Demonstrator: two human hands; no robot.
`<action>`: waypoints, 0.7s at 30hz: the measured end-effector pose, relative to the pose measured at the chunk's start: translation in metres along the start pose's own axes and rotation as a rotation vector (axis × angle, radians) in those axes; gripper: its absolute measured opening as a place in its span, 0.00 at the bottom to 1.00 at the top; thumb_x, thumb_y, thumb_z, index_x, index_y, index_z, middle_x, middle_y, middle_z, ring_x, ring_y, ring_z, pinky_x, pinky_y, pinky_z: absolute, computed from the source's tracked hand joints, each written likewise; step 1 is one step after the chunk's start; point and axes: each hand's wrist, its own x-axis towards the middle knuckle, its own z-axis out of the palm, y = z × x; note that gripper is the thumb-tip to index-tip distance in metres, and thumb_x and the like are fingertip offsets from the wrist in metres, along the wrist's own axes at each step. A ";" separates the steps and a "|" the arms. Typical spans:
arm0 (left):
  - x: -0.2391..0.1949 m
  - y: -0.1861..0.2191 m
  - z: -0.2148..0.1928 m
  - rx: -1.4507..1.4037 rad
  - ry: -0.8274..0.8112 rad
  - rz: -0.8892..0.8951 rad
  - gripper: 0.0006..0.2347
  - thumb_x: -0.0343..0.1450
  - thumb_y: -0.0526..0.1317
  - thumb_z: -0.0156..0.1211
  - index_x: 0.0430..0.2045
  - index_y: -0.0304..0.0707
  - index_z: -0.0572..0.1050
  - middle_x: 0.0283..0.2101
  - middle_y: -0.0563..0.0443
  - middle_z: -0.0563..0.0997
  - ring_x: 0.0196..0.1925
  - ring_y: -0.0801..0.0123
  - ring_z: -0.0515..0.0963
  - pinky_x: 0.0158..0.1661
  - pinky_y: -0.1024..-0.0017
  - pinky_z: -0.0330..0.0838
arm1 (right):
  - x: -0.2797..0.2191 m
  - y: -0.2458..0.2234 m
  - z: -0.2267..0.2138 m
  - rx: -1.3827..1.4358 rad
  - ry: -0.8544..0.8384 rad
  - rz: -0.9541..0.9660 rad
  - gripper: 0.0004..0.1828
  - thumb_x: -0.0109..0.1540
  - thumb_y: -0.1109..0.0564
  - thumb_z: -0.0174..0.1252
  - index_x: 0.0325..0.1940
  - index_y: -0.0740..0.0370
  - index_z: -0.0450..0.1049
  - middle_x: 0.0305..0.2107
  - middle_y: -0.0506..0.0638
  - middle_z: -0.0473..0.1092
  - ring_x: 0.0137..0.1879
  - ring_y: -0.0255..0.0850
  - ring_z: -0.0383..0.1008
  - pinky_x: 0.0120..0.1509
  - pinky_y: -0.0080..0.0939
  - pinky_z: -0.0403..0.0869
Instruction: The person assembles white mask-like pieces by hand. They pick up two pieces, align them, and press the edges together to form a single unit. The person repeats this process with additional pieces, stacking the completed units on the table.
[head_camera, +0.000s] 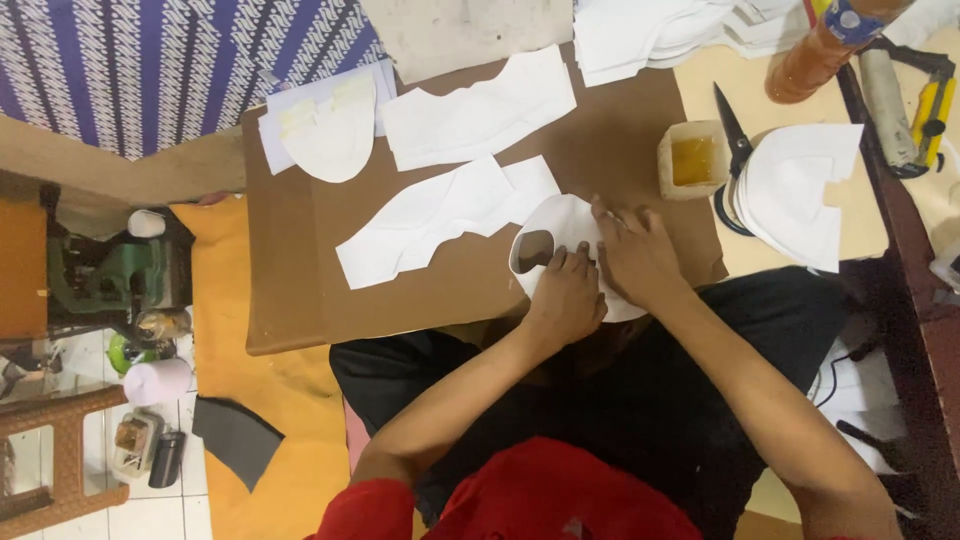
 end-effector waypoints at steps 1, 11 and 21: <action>0.002 -0.001 -0.002 0.003 0.001 -0.001 0.26 0.69 0.52 0.43 0.50 0.29 0.76 0.59 0.31 0.76 0.62 0.53 0.75 0.67 0.56 0.57 | 0.002 0.001 -0.004 0.001 0.003 0.000 0.30 0.69 0.49 0.41 0.75 0.60 0.57 0.56 0.51 0.75 0.70 0.42 0.65 0.71 0.55 0.53; 0.002 -0.002 -0.057 -0.030 -0.269 -0.037 0.27 0.70 0.51 0.36 0.56 0.31 0.74 0.65 0.38 0.72 0.67 0.59 0.70 0.73 0.51 0.36 | 0.022 -0.013 -0.032 0.565 0.000 0.293 0.39 0.66 0.51 0.56 0.78 0.66 0.51 0.57 0.61 0.70 0.66 0.58 0.65 0.68 0.57 0.62; 0.023 -0.020 0.045 -0.244 0.352 -0.156 0.13 0.69 0.45 0.56 0.28 0.31 0.81 0.36 0.38 0.79 0.41 0.48 0.79 0.37 0.59 0.72 | 0.055 0.020 0.012 0.807 -0.172 0.379 0.37 0.63 0.54 0.63 0.75 0.47 0.57 0.48 0.44 0.72 0.56 0.40 0.74 0.59 0.41 0.72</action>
